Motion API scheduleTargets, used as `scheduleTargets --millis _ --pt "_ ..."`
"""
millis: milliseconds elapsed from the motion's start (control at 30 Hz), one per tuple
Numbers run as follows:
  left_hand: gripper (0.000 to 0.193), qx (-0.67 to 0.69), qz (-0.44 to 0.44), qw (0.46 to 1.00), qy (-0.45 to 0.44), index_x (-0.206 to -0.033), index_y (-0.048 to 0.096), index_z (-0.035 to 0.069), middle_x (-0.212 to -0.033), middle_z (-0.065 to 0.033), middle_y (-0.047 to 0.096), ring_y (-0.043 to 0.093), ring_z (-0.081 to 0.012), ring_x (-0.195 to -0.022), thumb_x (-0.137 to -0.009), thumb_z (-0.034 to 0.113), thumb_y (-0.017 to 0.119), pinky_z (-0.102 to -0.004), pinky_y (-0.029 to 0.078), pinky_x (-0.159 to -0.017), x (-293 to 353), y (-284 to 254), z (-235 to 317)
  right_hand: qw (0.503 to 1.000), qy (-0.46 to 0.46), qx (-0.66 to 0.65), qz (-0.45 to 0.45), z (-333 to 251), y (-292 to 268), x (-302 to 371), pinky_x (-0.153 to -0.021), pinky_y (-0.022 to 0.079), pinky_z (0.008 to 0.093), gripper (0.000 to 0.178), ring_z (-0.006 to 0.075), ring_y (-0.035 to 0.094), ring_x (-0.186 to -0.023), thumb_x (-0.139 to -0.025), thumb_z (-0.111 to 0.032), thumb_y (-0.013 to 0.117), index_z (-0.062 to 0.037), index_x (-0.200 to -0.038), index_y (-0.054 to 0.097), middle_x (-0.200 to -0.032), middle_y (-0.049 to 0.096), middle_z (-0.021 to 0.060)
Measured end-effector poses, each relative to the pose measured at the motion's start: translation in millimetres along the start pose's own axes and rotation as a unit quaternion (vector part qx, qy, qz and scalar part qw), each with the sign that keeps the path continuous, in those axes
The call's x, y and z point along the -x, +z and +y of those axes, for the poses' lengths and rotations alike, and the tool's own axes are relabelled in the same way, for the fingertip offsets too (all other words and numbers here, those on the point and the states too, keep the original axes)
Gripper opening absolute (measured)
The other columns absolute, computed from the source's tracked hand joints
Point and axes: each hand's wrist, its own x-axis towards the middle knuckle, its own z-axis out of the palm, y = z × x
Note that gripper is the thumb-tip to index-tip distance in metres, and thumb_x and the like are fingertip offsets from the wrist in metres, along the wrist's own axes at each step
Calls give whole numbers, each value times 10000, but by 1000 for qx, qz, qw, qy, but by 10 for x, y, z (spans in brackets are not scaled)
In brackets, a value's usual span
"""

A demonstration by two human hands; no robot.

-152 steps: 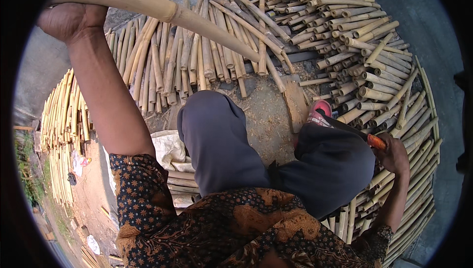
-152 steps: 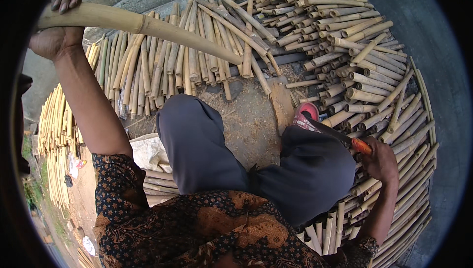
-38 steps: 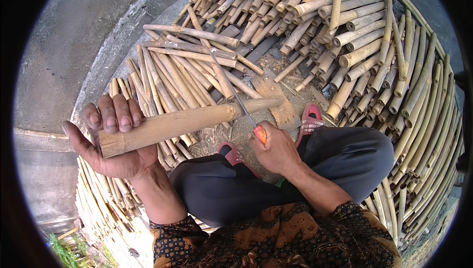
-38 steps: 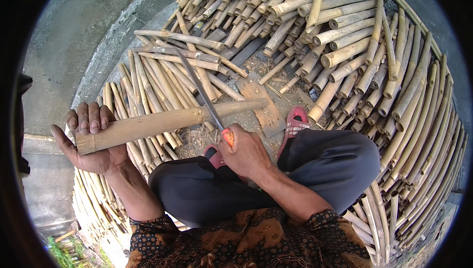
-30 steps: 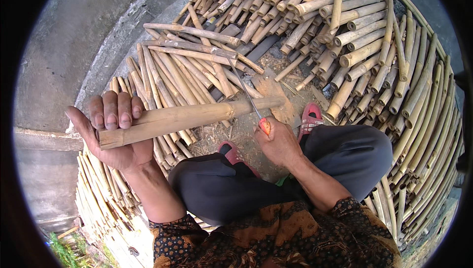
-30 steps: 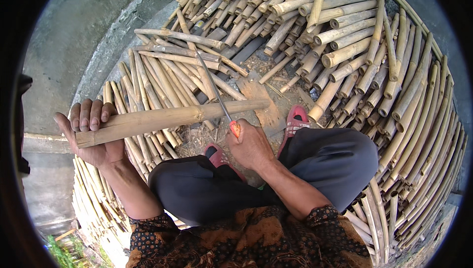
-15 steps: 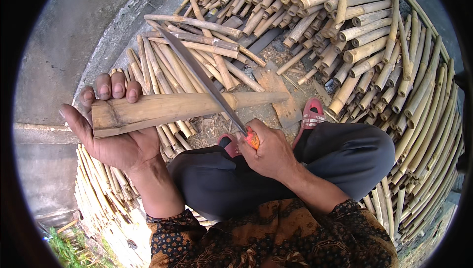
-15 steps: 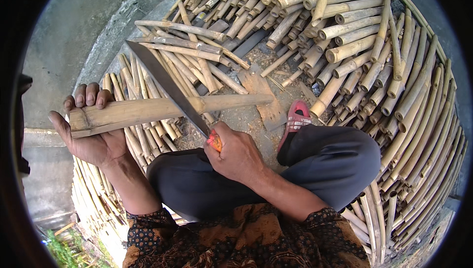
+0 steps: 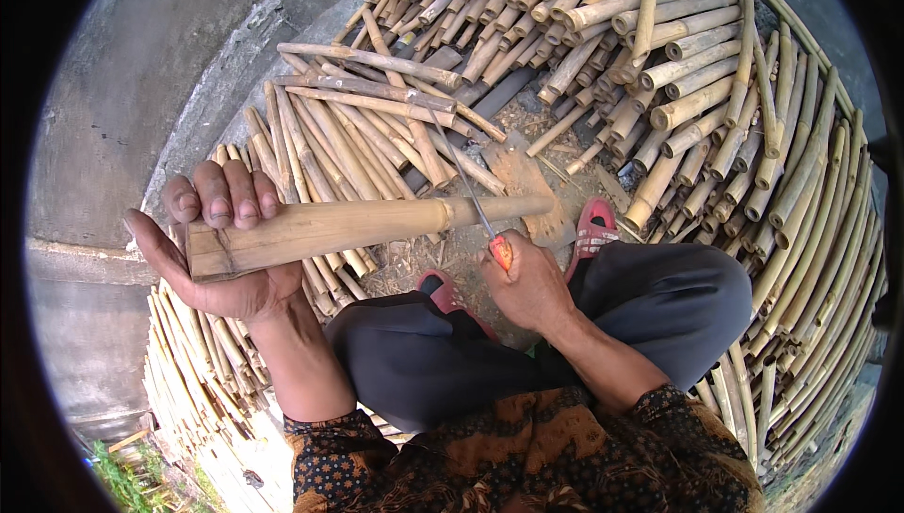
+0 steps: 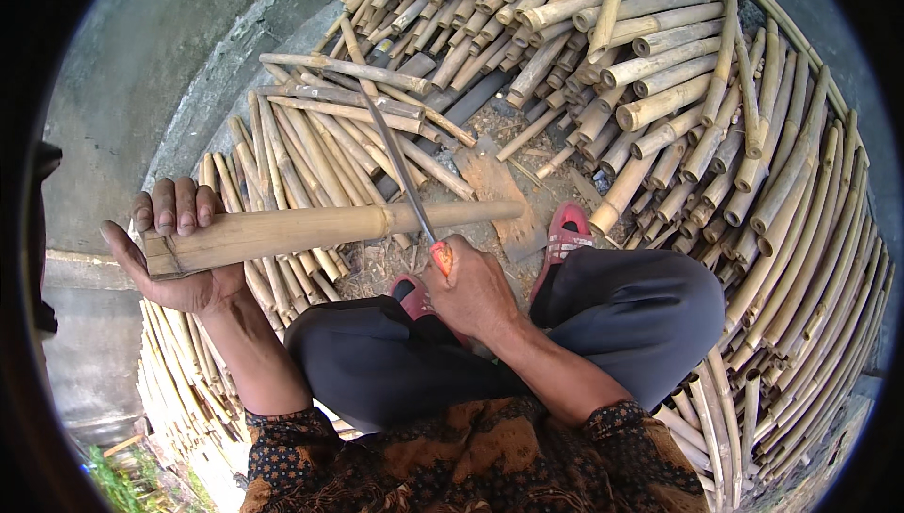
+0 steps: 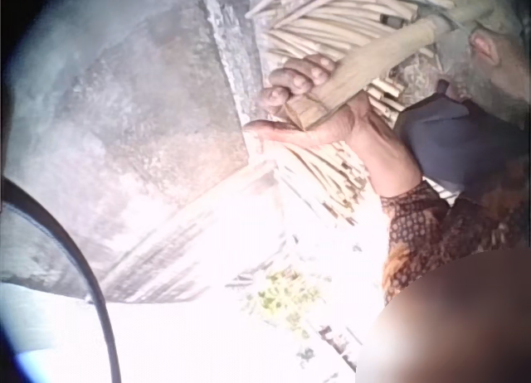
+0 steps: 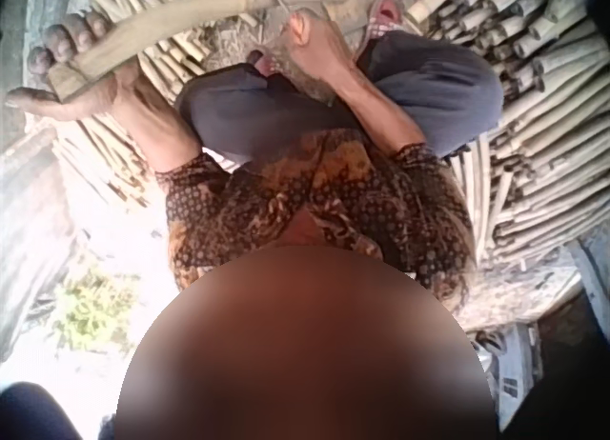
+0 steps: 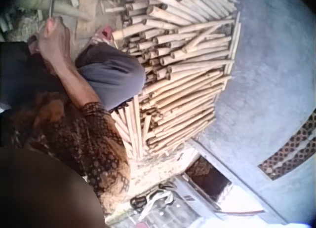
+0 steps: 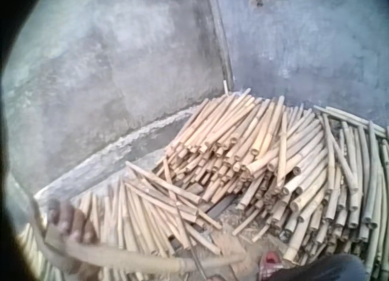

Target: The person sits on the floor and repeatedly picks up bamboo sticks, uses a knife to sharpen one end, and places the finished pieces into a pile. The person also moves a green plastic stool aside to access the workspace.

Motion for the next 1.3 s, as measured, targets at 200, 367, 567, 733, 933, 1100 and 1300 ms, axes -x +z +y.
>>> scheduleTargets --millis 200,367,567,733,933,1100,1300 --pt "686 72 -120 987 -81 -880 757 142 -710 -8 645 568 -132 -567 -1104 560 262 -347 507 -639 -161 -120 8 996 -87 -14 -5 69 19 83 -636 506 484 236 457 674 -719 -913 -183 688 27 -961 592 -722 638 256" --pt "705 123 -164 972 -116 -816 759 160 -626 11 656 591 -128 -496 -1115 527 237 -324 510 -592 -355 -199 -62 997 47 55 -25 72 -162 -38 -706 546 522 275 480 695 -755 -885 -179 667 63 -995 594 -787 669 304" --pt "640 160 -190 961 -120 -1014 729 129 -744 -41 702 640 -137 -571 -1092 572 275 -340 532 -615 -476 -384 -148 998 -37 46 -19 261 -13 53 -666 523 465 206 423 690 -708 -914 -163 627 31 -969 583 -732 637 248" --pt "1389 -26 110 993 41 -1553 273 25 -1482 -284 408 484 -464 -1352 -625 1055 350 -630 397 -1146 -49 -766 -867 979 205 3 16 893 50 -347 -566 484 424 198 337 617 -580 -907 -190 612 7 -908 609 -675 625 178" --pt "878 -120 94 927 -343 -1546 274 80 -1476 -194 485 517 -304 -1357 -906 398 784 -503 463 -1126 1014 -1357 -1970 974 193 -113 39 838 59 -394 -418 362 310 135 80 459 -460 -959 -160 597 -76 -853 583 -615 503 -22" --pt "548 -132 258 910 -298 -1430 430 75 -1265 -138 618 643 -238 -1147 -995 269 702 -421 579 -954 1059 -1695 -1934 969 218 -119 1 708 145 -407 -375 342 296 109 105 452 -419 -969 -152 588 -67 -902 580 -604 513 4" --pt "550 -175 417 891 30 -1373 483 45 -1184 -75 547 511 -188 -1156 -989 373 701 -430 439 -1060 1205 -2621 -256 976 196 -95 -18 745 274 -375 -345 335 299 128 122 456 -391 -974 -161 583 -62 -896 564 -579 509 17"
